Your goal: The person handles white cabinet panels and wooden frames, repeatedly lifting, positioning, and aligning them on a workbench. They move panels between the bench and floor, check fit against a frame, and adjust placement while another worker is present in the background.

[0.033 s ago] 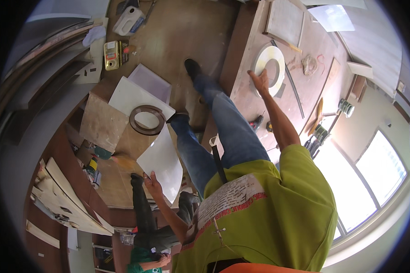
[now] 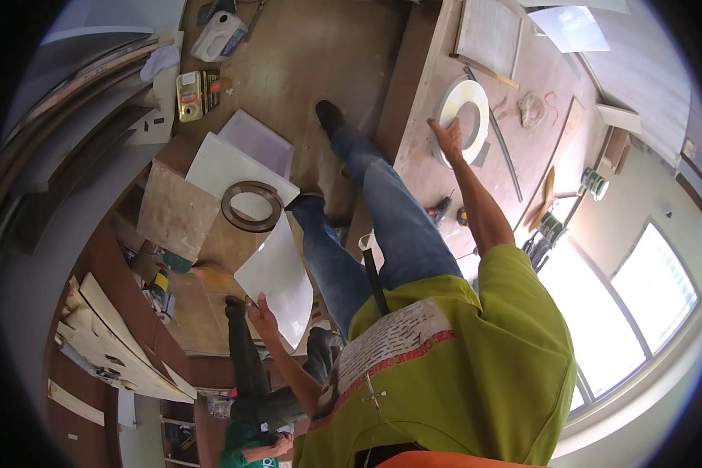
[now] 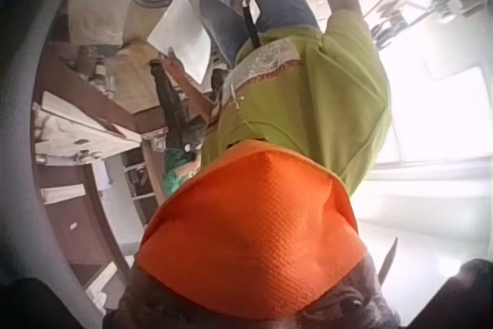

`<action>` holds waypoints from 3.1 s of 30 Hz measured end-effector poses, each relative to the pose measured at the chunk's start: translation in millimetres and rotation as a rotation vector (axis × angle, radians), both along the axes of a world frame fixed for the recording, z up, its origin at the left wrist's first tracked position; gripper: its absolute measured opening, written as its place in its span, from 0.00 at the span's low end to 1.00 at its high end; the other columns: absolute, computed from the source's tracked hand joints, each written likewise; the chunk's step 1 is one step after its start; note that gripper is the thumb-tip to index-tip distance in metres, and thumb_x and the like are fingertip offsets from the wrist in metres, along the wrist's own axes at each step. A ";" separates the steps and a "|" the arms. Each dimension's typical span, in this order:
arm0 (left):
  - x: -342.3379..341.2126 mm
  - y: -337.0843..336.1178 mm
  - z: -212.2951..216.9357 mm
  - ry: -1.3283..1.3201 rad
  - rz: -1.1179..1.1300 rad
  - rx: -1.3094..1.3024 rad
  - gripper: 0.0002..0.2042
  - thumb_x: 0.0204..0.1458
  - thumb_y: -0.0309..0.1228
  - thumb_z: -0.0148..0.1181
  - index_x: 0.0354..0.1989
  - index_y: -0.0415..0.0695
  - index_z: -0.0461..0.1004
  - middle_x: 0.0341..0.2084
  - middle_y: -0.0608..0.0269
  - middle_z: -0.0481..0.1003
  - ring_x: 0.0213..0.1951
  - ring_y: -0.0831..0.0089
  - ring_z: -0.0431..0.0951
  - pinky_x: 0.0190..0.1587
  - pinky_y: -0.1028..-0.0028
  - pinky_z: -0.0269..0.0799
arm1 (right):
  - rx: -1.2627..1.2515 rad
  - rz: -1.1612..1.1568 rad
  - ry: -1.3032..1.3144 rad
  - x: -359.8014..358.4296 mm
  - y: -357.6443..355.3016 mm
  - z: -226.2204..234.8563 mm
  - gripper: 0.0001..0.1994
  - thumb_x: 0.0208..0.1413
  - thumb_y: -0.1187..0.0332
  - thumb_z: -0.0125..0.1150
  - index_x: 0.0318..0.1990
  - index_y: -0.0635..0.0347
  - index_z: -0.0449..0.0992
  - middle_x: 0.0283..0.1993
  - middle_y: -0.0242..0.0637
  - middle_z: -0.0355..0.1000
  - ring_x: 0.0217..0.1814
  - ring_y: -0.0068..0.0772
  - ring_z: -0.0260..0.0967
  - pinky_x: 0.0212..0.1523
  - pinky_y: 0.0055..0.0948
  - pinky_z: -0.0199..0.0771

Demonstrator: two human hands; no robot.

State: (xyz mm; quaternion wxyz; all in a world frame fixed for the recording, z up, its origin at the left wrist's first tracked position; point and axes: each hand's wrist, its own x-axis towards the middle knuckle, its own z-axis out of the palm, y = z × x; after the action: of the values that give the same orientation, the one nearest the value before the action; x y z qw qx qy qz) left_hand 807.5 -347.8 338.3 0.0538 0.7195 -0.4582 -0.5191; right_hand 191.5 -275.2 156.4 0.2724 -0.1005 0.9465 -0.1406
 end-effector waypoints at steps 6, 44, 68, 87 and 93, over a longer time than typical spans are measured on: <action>-7.5 5.0 -9.7 -0.037 -0.037 0.037 0.15 0.64 0.28 0.50 0.55 0.32 0.66 0.44 0.57 0.76 0.44 0.72 0.73 0.50 0.73 0.68 | -0.143 -0.305 -0.131 -27.4 10.8 -83.7 0.49 0.41 0.43 0.70 0.61 0.77 0.61 0.59 0.64 0.65 0.64 0.58 0.64 0.62 0.43 0.63; 139.3 169.7 -46.7 -0.019 0.355 0.053 0.16 0.64 0.32 0.52 0.53 0.32 0.68 0.43 0.46 0.75 0.43 0.60 0.75 0.49 0.66 0.69 | -0.045 1.349 -0.133 408.6 -199.1 -89.6 0.19 0.52 0.71 0.58 0.53 0.54 0.67 0.56 0.51 0.65 0.58 0.57 0.66 0.51 0.51 0.73; 80.9 13.1 -33.1 -0.213 -0.160 0.002 0.14 0.62 0.29 0.52 0.51 0.33 0.70 0.38 0.41 0.77 0.40 0.54 0.79 0.43 0.66 0.72 | -0.157 -1.164 -0.393 -37.8 178.6 -168.3 0.17 0.59 0.55 0.58 0.45 0.59 0.73 0.36 0.42 0.71 0.38 0.40 0.71 0.32 0.39 0.75; 84.3 83.8 -44.9 -0.207 0.063 0.081 0.16 0.62 0.31 0.52 0.54 0.33 0.69 0.43 0.43 0.76 0.47 0.52 0.76 0.51 0.64 0.69 | -0.087 0.670 -0.543 308.4 -230.8 -266.4 0.40 0.53 0.32 0.55 0.52 0.65 0.77 0.49 0.50 0.77 0.51 0.46 0.75 0.53 0.38 0.72; 89.1 136.2 -50.8 -0.080 0.342 0.131 0.15 0.63 0.28 0.51 0.55 0.35 0.67 0.43 0.53 0.76 0.44 0.66 0.74 0.50 0.70 0.68 | -0.267 0.492 -0.609 327.8 -230.0 -220.9 0.40 0.53 0.30 0.52 0.46 0.65 0.80 0.38 0.52 0.78 0.46 0.43 0.77 0.50 0.37 0.72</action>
State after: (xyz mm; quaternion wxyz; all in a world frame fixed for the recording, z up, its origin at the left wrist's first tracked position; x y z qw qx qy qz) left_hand 896.5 -211.6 287.5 0.0762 0.8090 -0.2960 -0.5021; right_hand 519.3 -505.1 -64.6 0.5501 -0.3120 0.7438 -0.2163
